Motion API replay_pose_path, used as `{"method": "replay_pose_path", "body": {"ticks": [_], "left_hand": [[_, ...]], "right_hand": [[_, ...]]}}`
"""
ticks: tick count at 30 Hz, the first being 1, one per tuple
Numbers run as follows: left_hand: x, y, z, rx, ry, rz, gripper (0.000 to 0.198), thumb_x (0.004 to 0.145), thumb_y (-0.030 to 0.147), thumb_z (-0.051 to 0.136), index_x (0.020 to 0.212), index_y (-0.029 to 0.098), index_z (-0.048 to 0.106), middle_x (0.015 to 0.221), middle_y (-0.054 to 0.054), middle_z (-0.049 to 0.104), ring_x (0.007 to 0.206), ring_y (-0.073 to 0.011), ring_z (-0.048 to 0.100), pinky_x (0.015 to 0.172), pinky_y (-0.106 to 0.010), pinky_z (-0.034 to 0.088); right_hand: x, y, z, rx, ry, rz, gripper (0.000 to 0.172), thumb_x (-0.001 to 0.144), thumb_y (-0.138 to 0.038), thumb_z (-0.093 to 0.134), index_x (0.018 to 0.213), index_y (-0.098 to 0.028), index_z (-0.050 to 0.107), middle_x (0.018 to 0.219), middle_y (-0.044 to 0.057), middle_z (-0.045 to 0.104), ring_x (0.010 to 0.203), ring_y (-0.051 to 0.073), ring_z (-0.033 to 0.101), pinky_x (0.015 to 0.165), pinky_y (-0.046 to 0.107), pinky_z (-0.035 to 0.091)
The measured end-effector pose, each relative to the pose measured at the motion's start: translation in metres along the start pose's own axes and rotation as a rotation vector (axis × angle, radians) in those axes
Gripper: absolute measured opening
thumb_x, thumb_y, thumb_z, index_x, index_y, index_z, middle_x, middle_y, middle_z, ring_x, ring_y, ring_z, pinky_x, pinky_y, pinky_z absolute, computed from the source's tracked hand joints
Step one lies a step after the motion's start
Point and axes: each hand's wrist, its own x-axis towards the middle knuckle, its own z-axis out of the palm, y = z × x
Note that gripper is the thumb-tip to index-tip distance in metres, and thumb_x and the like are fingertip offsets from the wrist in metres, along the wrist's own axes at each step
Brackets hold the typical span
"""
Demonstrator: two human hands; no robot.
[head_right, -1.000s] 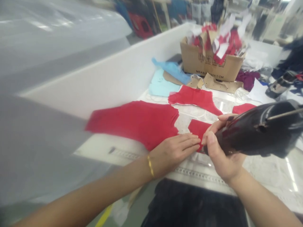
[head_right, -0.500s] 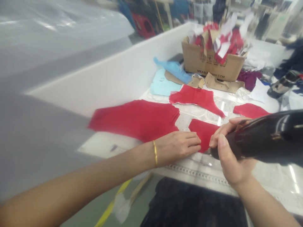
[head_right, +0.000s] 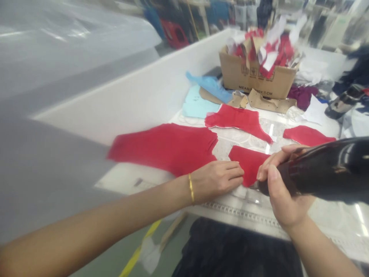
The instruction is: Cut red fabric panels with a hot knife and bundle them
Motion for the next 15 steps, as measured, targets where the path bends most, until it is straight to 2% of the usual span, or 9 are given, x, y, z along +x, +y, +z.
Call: {"method": "replay_pose_path", "body": {"ticks": [4,11,15], "left_hand": [[0.0,0.0,0.0,-0.024,-0.023,-0.012,0.025,0.098,0.005,0.051,0.079,0.014,0.064,0.083,-0.006,0.07,0.078,-0.0192,0.063,0.064,-0.03,0.054],[-0.006,0.001,-0.001,-0.056,-0.069,-0.022,0.025,0.1,0.004,0.047,0.093,0.013,0.07,0.099,-0.011,0.075,0.097,-0.0193,0.07,0.084,-0.031,0.06],[-0.011,0.005,-0.003,-0.02,-0.006,-0.028,0.026,0.1,0.003,0.047,0.099,0.012,0.071,0.105,-0.011,0.077,0.103,-0.0195,0.072,0.091,-0.032,0.061]], "right_hand": [[0.0,0.0,0.0,-0.015,0.023,0.013,0.023,0.09,-0.02,0.071,0.109,-0.027,0.061,0.071,-0.004,0.061,0.057,0.013,0.053,0.051,0.027,0.049],[0.0,-0.001,0.002,-0.027,0.02,0.002,0.022,0.09,-0.021,0.072,0.108,-0.027,0.061,0.07,-0.004,0.06,0.055,0.013,0.054,0.05,0.028,0.048],[-0.001,-0.001,0.004,-0.044,0.026,0.008,0.023,0.09,-0.022,0.072,0.108,-0.028,0.06,0.07,-0.005,0.06,0.055,0.013,0.054,0.05,0.028,0.05]]}}
